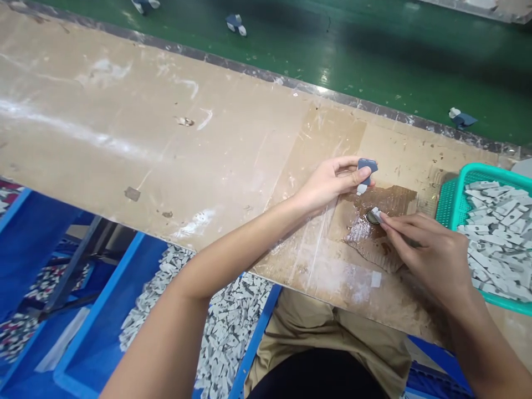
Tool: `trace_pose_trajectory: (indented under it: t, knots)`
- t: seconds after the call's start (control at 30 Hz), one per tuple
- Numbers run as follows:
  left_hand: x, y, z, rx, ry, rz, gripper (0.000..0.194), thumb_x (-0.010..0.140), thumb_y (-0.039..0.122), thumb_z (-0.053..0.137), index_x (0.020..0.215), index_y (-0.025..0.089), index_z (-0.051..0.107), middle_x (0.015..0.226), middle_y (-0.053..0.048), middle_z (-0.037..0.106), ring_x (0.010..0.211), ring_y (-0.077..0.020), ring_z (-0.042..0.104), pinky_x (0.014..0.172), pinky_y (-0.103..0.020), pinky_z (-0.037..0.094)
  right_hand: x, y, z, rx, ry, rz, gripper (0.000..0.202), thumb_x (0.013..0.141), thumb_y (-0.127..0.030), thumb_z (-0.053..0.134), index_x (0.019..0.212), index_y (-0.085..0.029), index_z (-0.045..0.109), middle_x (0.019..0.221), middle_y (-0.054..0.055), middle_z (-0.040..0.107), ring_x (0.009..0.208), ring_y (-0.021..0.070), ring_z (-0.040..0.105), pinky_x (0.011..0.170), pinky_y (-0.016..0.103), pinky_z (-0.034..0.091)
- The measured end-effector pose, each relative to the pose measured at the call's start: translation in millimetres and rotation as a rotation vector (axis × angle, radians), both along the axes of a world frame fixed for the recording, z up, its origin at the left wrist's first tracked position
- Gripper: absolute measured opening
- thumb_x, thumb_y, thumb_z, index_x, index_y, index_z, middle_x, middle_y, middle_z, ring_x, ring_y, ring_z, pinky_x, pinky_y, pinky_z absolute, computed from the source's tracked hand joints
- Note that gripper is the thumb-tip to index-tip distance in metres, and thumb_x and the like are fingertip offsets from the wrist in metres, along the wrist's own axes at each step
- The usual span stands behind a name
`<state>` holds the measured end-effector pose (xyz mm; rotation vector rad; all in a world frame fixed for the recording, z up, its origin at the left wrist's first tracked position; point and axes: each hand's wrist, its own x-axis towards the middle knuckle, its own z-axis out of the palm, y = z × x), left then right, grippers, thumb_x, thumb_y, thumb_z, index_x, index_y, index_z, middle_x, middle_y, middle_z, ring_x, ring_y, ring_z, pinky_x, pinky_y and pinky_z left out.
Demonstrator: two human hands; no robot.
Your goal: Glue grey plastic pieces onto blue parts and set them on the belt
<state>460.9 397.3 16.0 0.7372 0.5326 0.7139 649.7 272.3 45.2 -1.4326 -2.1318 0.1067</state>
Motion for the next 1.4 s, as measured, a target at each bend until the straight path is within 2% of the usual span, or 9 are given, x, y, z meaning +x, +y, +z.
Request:
trace_pose_trajectory:
  t: [0.17,0.43,0.63,0.73,1.07,1.17,1.27,1.4]
  knots:
    - [-1,-2,-2.6,0.08,0.002,0.0,0.03,0.081,0.036,0.086,0.092,0.014,0.069,0.087,-0.004,0.069,0.082,-0.0132,0.065,0.078,-0.026,0.049,1,0,0.9,0.005,-0.025,-0.002,0.013,0.093,-0.008,0.071,0.104,-0.015,0.075,0.092,0.002,0.075,0.08,0.0146,0.069,0.073,0.026,0.056]
    - [0,-2,-4.0,0.101,0.008,0.023,0.027,0.082,0.032,0.085,0.093,0.014,0.068,0.089,-0.003,0.07,0.085,-0.0139,0.068,0.089,-0.03,0.052,-1,-1,6.4,0.031,0.049,-0.078,0.022,0.091,-0.004,0.071,0.109,-0.016,0.076,0.099,0.004,0.076,0.085,0.0152,0.07,0.078,0.027,0.056]
    - [-2,-1,0.6,0.192,0.112,0.074,0.033,0.075,0.035,0.088,0.092,0.014,0.069,0.092,-0.004,0.07,0.086,-0.0142,0.066,0.081,-0.026,0.051,-1,-3,8.2,0.058,0.126,-0.102,0.031,0.09,-0.004,0.073,0.114,-0.022,0.076,0.102,0.002,0.076,0.086,0.0169,0.071,0.078,0.03,0.058]
    - [-1,-3,-0.3,0.23,0.14,0.076,0.037,0.071,0.038,0.091,0.091,0.014,0.071,0.094,-0.005,0.071,0.088,-0.0148,0.065,0.083,-0.026,0.05,-1,-4,9.6,0.033,0.111,-0.085,0.032,0.091,-0.003,0.071,0.115,-0.023,0.075,0.102,0.002,0.076,0.084,0.0162,0.07,0.078,0.031,0.059]
    - [3,-12,3.2,0.17,0.136,0.121,0.044,0.067,0.044,0.093,0.09,0.014,0.07,0.092,-0.005,0.071,0.086,-0.015,0.066,0.084,-0.027,0.051,0,-5,9.8,-0.059,0.123,-0.094,0.026,0.095,-0.008,0.067,0.113,-0.025,0.076,0.103,0.002,0.076,0.088,0.0191,0.072,0.078,0.033,0.062]
    - [2,-13,3.2,0.148,0.142,0.115,0.045,0.069,0.046,0.092,0.092,0.014,0.07,0.092,-0.006,0.071,0.084,-0.0156,0.067,0.082,-0.028,0.053,0,-6,12.0,-0.08,0.18,-0.156,0.027,0.094,-0.01,0.069,0.114,-0.026,0.076,0.104,0.001,0.076,0.091,0.0188,0.072,0.078,0.032,0.061]
    - [2,-14,2.6,0.179,0.142,0.075,0.038,0.074,0.042,0.088,0.094,0.014,0.072,0.091,-0.006,0.071,0.083,-0.0163,0.068,0.082,-0.03,0.054,0,-8,16.6,-0.065,0.327,-0.293,0.034,0.093,-0.012,0.073,0.117,-0.035,0.076,0.104,-0.003,0.076,0.09,0.0177,0.071,0.075,0.032,0.059]
    - [4,-19,6.1,0.314,0.151,-0.016,0.022,0.074,0.024,0.087,0.088,0.013,0.075,0.091,-0.006,0.072,0.085,-0.0161,0.069,0.084,-0.029,0.055,2,-11,20.7,-0.006,0.444,-0.292,0.043,0.091,-0.01,0.074,0.119,-0.043,0.074,0.101,-0.005,0.075,0.085,0.0185,0.07,0.071,0.034,0.058]
